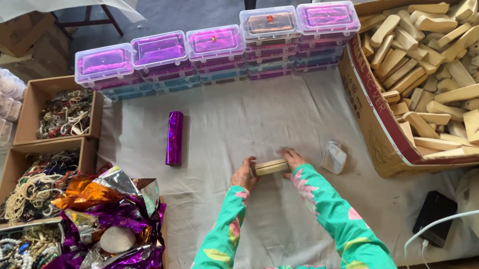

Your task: Wrapping wooden blocks in foil and placing them into containers along with other items.

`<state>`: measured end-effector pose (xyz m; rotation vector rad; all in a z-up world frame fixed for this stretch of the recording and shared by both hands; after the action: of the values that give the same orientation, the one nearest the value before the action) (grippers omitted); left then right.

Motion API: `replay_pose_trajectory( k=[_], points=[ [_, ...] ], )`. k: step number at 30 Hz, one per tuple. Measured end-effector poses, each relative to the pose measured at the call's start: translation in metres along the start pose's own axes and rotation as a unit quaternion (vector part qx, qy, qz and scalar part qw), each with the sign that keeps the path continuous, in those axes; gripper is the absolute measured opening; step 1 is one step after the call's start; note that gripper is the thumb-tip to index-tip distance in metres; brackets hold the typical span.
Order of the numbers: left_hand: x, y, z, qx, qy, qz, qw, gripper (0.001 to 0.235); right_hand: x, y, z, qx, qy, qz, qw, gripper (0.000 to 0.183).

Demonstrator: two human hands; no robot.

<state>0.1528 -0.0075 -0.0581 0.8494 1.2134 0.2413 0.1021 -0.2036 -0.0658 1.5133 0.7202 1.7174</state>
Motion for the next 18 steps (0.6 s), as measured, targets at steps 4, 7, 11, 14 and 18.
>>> replay_pose_trajectory(
  k=[4, 7, 11, 14, 18],
  points=[
    [-0.024, 0.021, -0.025, -0.051, -0.061, -0.02, 0.997, 0.102, 0.019, 0.033, -0.037, -0.032, -0.074, 0.07, 0.994, 0.13],
    [-0.005, 0.024, -0.049, -0.141, -0.069, 0.05, 0.986, 0.106, 0.022, 0.04, -0.072, -0.136, -0.01, 0.124, 0.983, 0.128],
    [0.002, 0.003, -0.094, -0.12, -0.066, 0.071, 0.988, 0.106, 0.015, 0.033, -0.12, -0.153, -0.067, 0.109, 0.98, 0.119],
    [0.005, -0.009, -0.119, -0.084, -0.083, 0.086, 0.989, 0.103, 0.021, 0.038, -0.14, -0.198, -0.055, 0.083, 0.975, 0.11],
    [-0.011, 0.003, -0.157, 0.004, -0.069, 0.09, 0.994, 0.097, 0.021, 0.034, -0.149, -0.203, -0.053, 0.063, 0.976, 0.097]
  ],
)
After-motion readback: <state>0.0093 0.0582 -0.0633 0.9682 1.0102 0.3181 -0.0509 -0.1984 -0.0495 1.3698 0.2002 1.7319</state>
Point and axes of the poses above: each hand's wrist, its own z-axis towards the middle knuckle, its own y-axis out of the back of the hand, x = y × z, the point moved 10 cm from there along z, towards the middle knuckle, and after that the axes turned 6 degrees about -x, right-handed, at the moved point
